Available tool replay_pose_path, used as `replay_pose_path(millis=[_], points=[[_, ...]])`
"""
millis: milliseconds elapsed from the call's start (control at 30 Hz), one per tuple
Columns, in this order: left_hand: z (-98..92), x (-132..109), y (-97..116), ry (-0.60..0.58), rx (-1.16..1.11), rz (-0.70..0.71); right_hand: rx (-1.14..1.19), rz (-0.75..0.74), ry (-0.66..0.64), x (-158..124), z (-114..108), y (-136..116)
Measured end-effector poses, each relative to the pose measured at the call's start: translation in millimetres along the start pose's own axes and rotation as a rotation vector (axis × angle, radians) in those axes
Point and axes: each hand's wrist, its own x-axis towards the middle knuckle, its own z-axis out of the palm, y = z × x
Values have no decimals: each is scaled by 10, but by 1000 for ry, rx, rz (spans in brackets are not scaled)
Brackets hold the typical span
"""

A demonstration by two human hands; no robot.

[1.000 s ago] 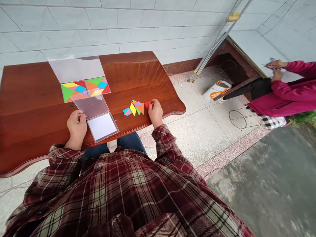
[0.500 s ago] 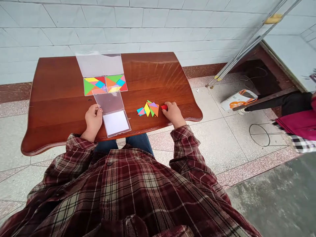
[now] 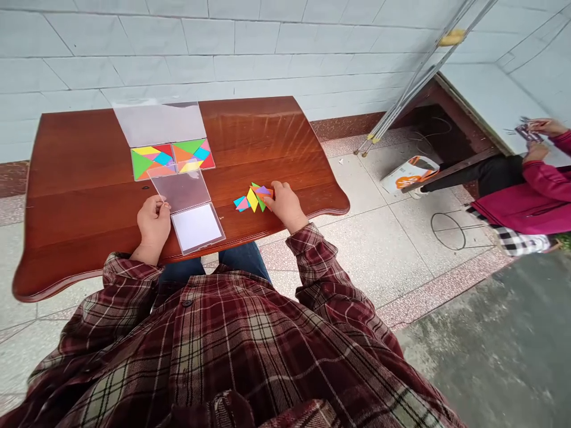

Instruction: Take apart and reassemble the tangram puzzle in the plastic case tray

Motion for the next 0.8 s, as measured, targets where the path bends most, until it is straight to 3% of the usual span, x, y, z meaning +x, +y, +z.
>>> replay_pose_path(millis=[300, 533, 700, 800], points=[[-17, -17, 21, -24, -14, -28, -87, 104, -146, 176, 46, -122], [-10, -10, 7, -43, -14, -62, 62, 154, -125, 294, 62, -21], [3, -23, 25, -37, -3, -65, 324, 64, -82, 287, 64, 147], [12, -30, 47, -33, -2, -42, 328, 37, -26, 273, 41, 242]])
